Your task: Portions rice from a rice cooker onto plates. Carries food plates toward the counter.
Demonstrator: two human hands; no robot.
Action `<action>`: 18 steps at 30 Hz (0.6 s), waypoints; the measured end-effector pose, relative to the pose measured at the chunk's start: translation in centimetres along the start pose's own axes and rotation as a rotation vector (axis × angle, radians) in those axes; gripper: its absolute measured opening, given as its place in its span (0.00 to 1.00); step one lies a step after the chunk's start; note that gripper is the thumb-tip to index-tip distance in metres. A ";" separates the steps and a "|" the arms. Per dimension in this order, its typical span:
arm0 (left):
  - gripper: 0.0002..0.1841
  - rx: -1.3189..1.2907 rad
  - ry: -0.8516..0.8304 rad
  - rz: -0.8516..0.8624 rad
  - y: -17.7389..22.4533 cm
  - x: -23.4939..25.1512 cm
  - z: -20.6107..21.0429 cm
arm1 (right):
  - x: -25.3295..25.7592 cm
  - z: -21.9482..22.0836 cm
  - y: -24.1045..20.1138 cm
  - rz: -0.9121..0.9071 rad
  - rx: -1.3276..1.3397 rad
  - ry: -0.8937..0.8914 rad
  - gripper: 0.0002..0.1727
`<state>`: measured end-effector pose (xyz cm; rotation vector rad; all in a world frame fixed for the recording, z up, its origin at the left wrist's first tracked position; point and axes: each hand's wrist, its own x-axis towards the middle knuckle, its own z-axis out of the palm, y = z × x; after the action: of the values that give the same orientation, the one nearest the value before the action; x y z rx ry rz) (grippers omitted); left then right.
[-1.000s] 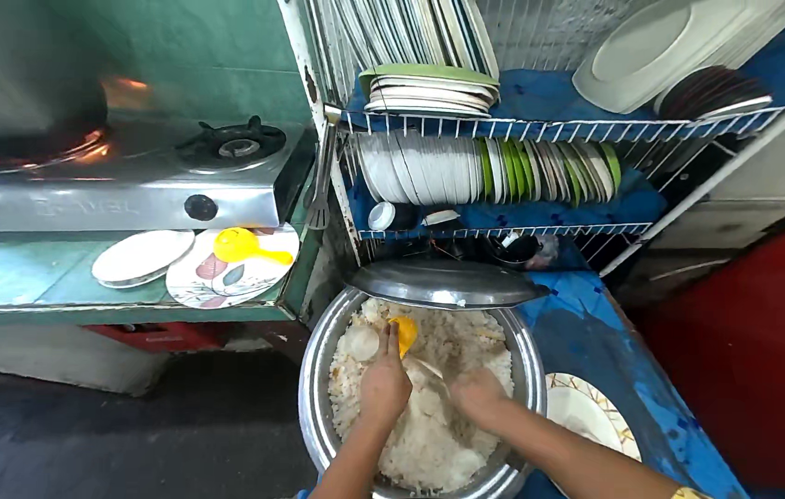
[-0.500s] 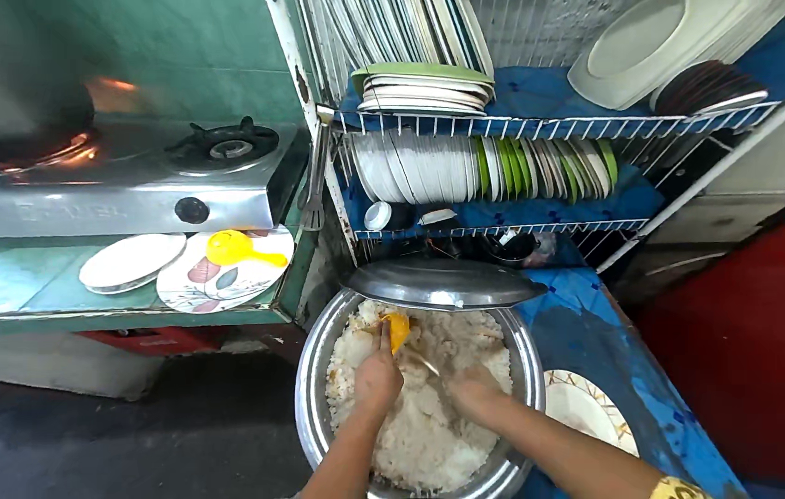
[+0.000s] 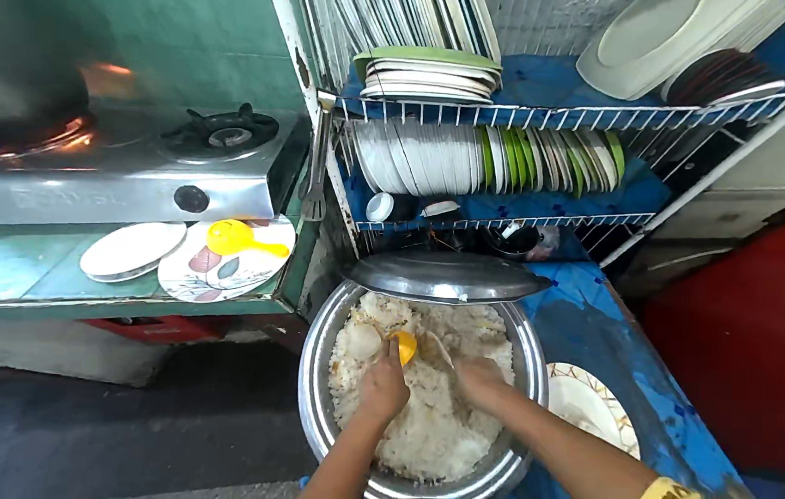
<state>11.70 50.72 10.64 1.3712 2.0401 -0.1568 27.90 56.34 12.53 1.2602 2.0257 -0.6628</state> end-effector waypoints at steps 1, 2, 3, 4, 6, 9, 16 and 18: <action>0.51 -0.020 -0.010 0.004 -0.2 0.0 0.0 | -0.3 0.1 0.1 0.003 0.008 -0.008 0.22; 0.52 -0.037 -0.020 0.007 -0.3 0.0 0.0 | -0.6 0.2 0.3 0.003 0.023 -0.016 0.21; 0.52 -0.050 -0.031 0.008 -0.3 0.1 0.0 | -0.9 0.3 0.3 0.001 0.049 -0.024 0.20; 0.52 -0.059 -0.043 0.009 -0.2 0.1 0.1 | -1.3 0.6 0.3 -0.002 0.082 -0.038 0.20; 0.52 -0.078 -0.076 0.015 0.0 0.1 0.1 | -1.7 1.8 0.0 -0.025 0.149 -0.063 0.22; 0.52 -0.117 -0.101 0.074 -0.3 0.0 0.9 | -2.3 2.9 -0.7 -0.035 0.138 -0.062 0.22; 0.51 0.152 -0.216 0.106 -0.2 -1.5 0.4 | -5.0 -1.0 1.8 0.024 0.031 -0.226 0.19; 0.50 0.115 -0.229 0.094 -0.4 -1.3 0.1 | -3.4 0.6 2.2 0.031 0.156 -0.263 0.19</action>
<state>11.66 49.48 11.16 1.4447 1.7981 -0.3778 31.12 54.81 14.52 1.2182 1.7640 -0.9356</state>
